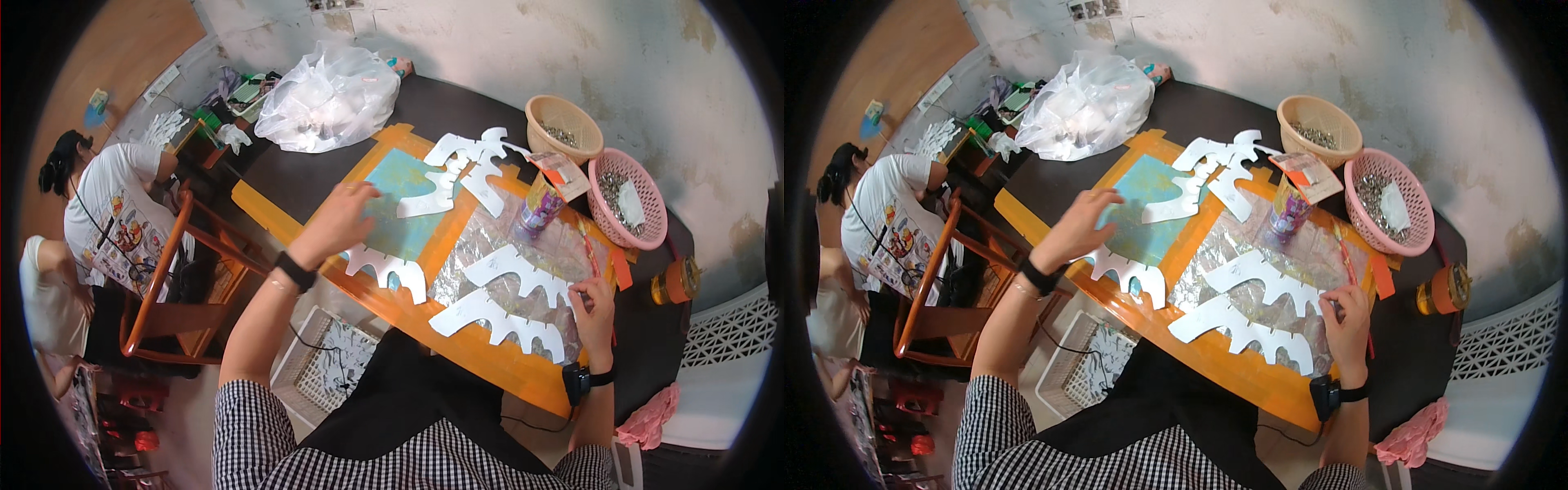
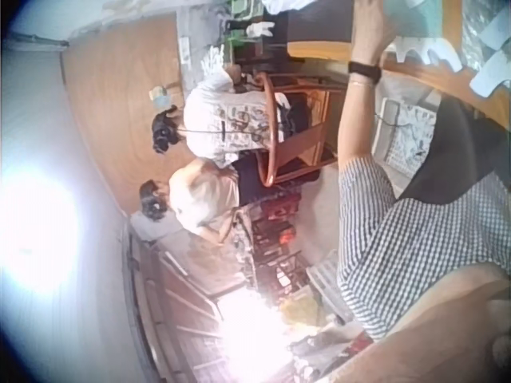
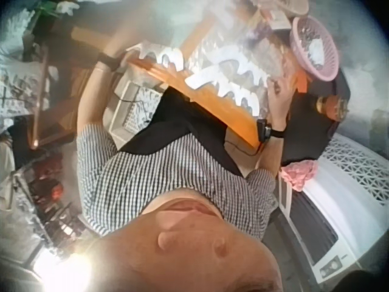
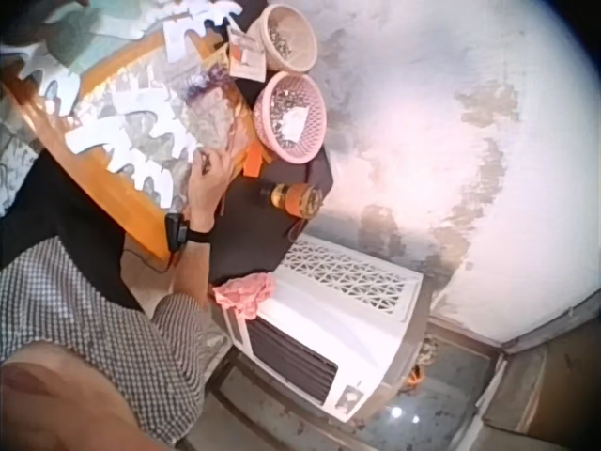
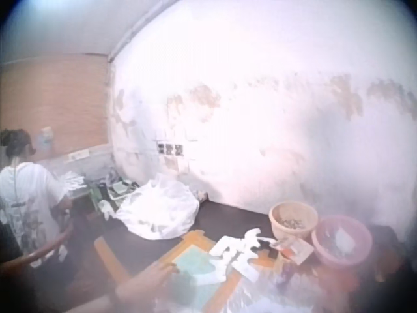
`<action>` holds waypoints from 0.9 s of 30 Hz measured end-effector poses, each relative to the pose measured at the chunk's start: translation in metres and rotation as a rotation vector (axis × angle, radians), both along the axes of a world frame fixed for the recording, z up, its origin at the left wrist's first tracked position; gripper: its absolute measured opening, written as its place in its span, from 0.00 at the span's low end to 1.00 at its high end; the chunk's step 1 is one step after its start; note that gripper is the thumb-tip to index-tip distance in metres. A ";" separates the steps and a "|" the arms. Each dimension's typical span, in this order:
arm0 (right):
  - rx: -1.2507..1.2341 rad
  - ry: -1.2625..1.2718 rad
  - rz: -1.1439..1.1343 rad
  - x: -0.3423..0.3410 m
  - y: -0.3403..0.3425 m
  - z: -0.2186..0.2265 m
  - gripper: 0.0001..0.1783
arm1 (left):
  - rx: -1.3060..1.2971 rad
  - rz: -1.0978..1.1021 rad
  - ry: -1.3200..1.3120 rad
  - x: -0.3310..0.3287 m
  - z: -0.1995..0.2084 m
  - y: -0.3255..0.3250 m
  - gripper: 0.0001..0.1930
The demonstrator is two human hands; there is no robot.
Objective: Applying glue to white shoe components using a small brush.
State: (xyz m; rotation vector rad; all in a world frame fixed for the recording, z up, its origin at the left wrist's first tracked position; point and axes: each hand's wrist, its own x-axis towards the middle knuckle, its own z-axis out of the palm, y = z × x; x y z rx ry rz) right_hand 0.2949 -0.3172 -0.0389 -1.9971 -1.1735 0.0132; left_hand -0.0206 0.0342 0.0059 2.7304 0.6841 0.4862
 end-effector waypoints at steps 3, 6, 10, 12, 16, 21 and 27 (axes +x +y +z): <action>0.030 0.038 0.009 0.001 -0.001 -0.007 0.03 | 0.419 -0.095 0.035 0.049 -0.033 -0.010 0.19; 0.058 0.011 0.013 0.003 -0.001 -0.011 0.03 | 0.250 -0.094 0.330 0.083 -0.030 -0.021 0.13; 0.032 -0.003 0.039 0.000 0.000 -0.004 0.03 | 0.381 -0.136 0.322 0.092 -0.032 -0.016 0.08; 0.005 0.024 0.030 -0.001 -0.001 0.001 0.03 | 0.498 -0.207 0.271 0.093 -0.027 -0.013 0.07; 0.025 0.034 0.009 0.003 -0.003 -0.004 0.04 | 0.332 -0.088 0.345 0.097 0.007 -0.006 0.08; 0.021 0.067 0.021 0.000 -0.002 0.000 0.05 | -0.561 0.031 -0.211 0.070 0.089 -0.009 0.08; 0.039 0.011 0.033 0.001 -0.005 0.000 0.04 | -0.773 0.195 -0.101 0.032 0.052 0.045 0.10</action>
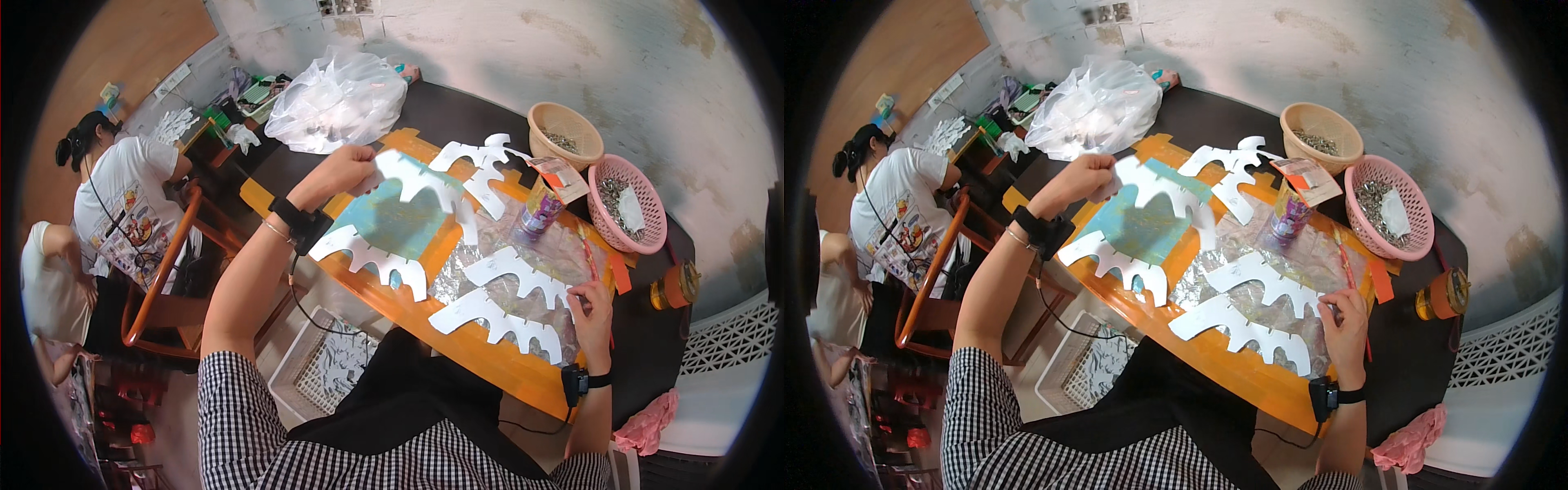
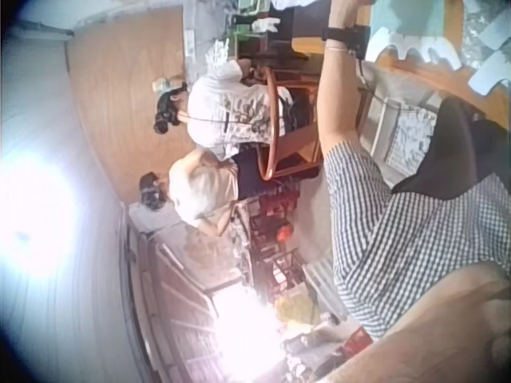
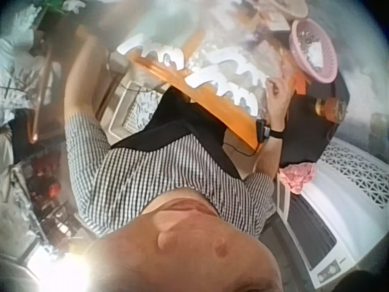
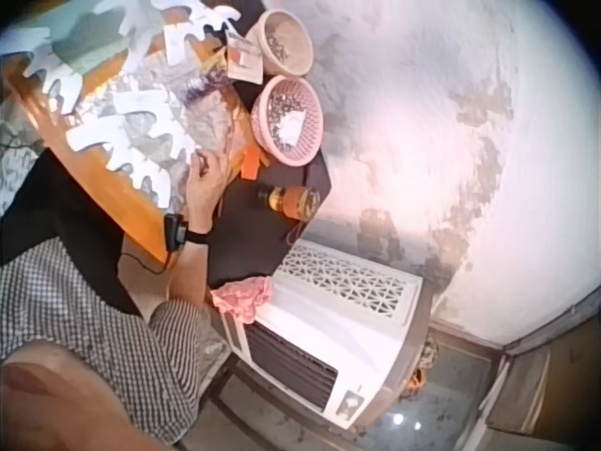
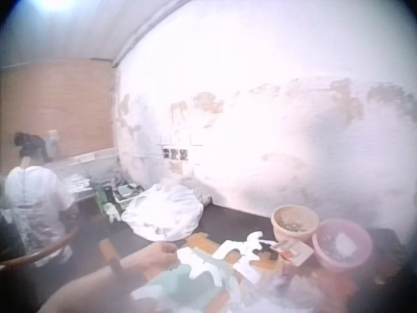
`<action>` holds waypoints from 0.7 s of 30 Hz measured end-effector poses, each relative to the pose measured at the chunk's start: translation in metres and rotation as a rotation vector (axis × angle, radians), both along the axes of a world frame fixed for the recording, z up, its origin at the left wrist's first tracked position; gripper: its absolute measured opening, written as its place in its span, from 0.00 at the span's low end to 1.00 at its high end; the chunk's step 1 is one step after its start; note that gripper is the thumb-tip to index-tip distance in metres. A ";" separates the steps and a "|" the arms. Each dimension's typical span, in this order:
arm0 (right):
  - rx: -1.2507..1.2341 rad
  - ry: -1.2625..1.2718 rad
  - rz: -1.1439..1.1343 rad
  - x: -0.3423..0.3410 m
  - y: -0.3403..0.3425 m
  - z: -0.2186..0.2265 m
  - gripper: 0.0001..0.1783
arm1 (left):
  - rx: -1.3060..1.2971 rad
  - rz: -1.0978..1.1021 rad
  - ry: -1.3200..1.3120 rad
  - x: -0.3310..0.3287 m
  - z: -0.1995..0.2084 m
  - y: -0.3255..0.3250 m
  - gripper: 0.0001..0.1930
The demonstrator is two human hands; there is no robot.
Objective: Applying glue to white shoe components using a small brush.
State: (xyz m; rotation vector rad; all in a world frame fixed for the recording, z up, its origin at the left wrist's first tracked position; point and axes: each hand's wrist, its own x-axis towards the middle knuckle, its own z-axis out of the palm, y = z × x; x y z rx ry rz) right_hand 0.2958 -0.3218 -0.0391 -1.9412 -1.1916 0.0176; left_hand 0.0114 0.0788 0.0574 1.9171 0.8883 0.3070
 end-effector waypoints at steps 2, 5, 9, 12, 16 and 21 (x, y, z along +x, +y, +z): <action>0.002 -0.005 0.004 -0.002 0.003 0.000 0.04 | 0.108 0.002 0.129 -0.016 -0.019 0.012 0.10; -0.005 0.020 0.005 -0.001 0.005 -0.001 0.04 | 0.273 0.022 0.338 -0.037 -0.041 0.027 0.12; 0.014 0.032 0.002 0.003 0.005 -0.006 0.03 | 0.525 0.056 0.611 -0.047 -0.059 0.049 0.17; 0.016 0.009 -0.014 0.005 0.007 -0.009 0.03 | 0.727 0.067 0.603 -0.028 -0.051 0.039 0.27; 0.000 0.023 -0.036 0.005 0.005 -0.008 0.03 | 0.578 -0.362 0.242 0.045 -0.040 0.047 0.27; 0.016 0.049 -0.016 0.001 0.006 -0.008 0.03 | 0.679 -0.054 0.322 0.126 -0.082 0.037 0.24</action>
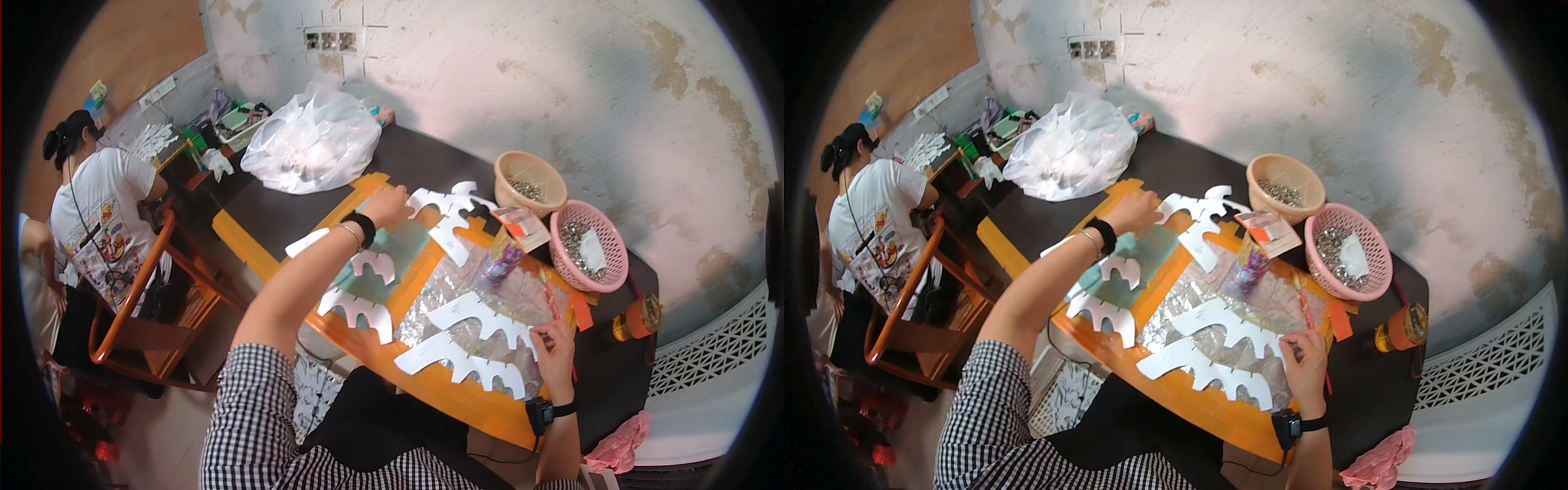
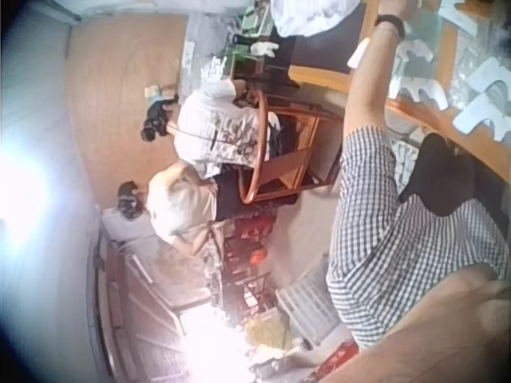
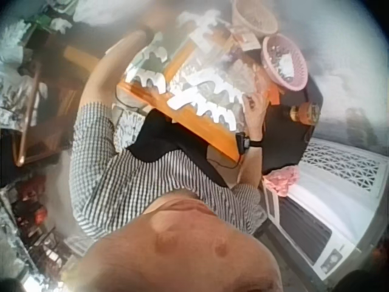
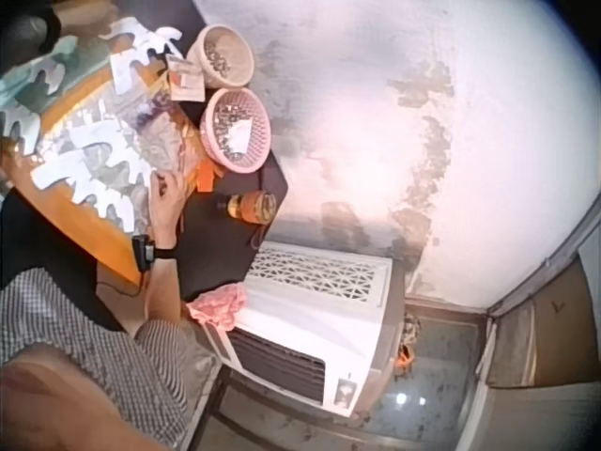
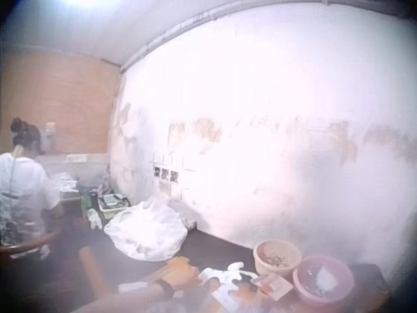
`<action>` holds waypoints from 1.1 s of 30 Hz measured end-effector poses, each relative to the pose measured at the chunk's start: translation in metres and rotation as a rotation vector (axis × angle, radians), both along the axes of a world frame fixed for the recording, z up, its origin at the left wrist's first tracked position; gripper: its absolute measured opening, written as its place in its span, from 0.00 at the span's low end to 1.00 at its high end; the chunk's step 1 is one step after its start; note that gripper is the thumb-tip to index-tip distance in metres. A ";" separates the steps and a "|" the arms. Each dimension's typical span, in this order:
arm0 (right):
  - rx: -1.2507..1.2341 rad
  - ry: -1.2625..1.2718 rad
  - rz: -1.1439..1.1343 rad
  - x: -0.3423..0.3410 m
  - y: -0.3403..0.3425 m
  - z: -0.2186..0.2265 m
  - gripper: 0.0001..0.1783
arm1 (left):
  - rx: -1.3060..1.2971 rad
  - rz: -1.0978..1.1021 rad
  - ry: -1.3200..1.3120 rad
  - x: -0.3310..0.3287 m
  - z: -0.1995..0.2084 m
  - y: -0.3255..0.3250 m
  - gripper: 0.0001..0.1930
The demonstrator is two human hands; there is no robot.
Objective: Applying glue to white shoe components using a small brush.
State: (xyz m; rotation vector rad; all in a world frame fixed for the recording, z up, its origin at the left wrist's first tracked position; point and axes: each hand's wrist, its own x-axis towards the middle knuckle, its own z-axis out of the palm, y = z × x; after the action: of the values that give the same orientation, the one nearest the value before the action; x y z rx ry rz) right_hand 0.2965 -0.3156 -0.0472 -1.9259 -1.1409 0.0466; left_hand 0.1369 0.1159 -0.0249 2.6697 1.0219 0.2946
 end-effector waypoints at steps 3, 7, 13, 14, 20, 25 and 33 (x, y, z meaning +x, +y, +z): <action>0.008 0.026 -0.011 -0.002 -0.002 0.000 0.03 | 0.195 0.077 0.000 0.022 -0.010 -0.015 0.22; -0.009 0.000 -0.009 0.002 -0.001 0.004 0.03 | 0.100 0.166 -0.061 0.036 -0.017 -0.002 0.25; -0.019 0.001 -0.024 0.003 -0.002 0.006 0.04 | 0.047 0.163 -0.376 0.041 -0.026 -0.008 0.28; -0.022 -0.023 -0.030 0.004 -0.002 0.005 0.04 | 0.095 0.200 -0.241 0.041 -0.024 -0.008 0.26; -0.032 0.030 -0.012 -0.001 0.000 0.005 0.04 | -0.109 0.109 -0.173 0.025 -0.019 0.009 0.27; 0.003 0.022 -0.012 0.003 -0.002 -0.003 0.04 | -0.436 -0.059 -0.372 0.007 0.000 0.013 0.36; 0.018 -0.041 0.003 0.003 0.001 0.002 0.04 | -0.518 -0.004 0.138 -0.111 0.025 0.071 0.19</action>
State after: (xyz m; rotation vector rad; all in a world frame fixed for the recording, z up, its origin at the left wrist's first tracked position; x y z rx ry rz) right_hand 0.2999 -0.3147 -0.0451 -1.9168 -1.1675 -0.0013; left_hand 0.0257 0.1872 -0.0001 2.2415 0.9705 -0.1442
